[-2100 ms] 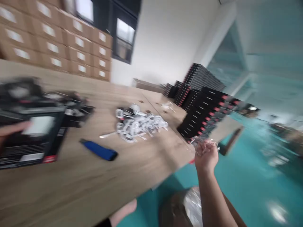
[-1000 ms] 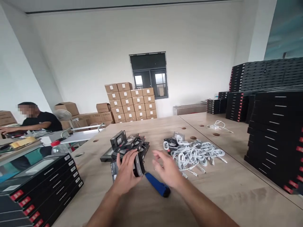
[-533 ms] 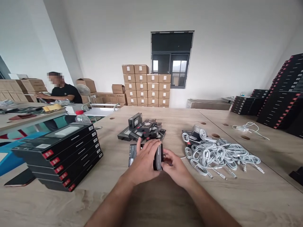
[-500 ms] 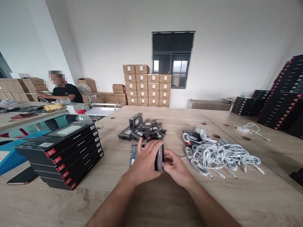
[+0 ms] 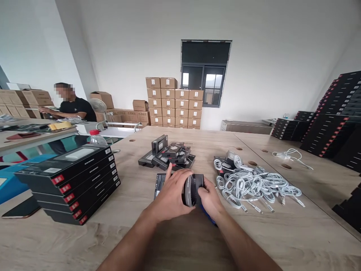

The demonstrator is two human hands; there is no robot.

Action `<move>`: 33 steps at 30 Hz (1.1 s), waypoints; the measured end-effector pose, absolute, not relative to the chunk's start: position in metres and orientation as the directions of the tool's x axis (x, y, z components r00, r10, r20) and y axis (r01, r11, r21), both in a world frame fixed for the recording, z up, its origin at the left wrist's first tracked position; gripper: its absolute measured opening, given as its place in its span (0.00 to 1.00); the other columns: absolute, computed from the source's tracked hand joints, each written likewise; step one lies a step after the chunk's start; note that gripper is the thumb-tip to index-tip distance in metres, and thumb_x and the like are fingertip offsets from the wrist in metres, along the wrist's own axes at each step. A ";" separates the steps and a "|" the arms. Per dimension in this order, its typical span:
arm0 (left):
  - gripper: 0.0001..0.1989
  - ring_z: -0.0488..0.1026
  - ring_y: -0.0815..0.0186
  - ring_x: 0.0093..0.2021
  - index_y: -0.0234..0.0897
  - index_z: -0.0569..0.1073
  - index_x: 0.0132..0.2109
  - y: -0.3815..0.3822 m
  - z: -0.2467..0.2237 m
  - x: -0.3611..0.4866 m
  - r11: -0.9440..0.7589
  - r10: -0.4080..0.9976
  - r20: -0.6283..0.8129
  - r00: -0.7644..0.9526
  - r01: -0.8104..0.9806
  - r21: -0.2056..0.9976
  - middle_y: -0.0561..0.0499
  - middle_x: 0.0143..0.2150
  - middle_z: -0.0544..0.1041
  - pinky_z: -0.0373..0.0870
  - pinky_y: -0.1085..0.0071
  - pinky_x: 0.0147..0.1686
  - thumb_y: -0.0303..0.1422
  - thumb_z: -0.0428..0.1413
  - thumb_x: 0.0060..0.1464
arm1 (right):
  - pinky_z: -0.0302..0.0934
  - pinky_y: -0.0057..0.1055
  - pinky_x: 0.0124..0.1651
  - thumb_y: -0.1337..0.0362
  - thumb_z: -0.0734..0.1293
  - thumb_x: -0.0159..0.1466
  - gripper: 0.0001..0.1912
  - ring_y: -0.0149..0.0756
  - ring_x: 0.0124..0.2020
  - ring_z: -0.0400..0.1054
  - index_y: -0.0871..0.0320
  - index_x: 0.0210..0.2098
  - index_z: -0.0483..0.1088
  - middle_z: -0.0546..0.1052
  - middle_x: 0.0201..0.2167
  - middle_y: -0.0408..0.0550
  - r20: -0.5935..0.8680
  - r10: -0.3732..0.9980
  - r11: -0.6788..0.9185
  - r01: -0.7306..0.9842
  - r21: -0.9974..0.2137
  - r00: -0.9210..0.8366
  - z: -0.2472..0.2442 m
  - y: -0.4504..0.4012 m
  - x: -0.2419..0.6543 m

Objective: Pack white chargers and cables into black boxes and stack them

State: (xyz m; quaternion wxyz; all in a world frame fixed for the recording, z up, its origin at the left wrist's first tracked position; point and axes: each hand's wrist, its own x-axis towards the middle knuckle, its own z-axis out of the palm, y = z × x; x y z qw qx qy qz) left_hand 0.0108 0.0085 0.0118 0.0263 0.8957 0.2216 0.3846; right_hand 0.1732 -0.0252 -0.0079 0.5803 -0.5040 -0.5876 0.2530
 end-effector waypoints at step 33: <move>0.40 0.56 0.48 0.70 0.41 0.62 0.67 0.044 0.007 -0.016 -0.482 0.865 0.451 0.222 0.111 0.869 0.41 0.70 0.62 0.46 0.47 0.69 0.39 0.57 0.45 | 0.65 0.28 0.24 0.60 0.75 0.46 0.13 0.35 0.28 0.71 0.55 0.30 0.71 0.79 0.30 0.43 0.060 0.867 0.360 -0.540 -0.761 0.494 0.020 -0.023 0.224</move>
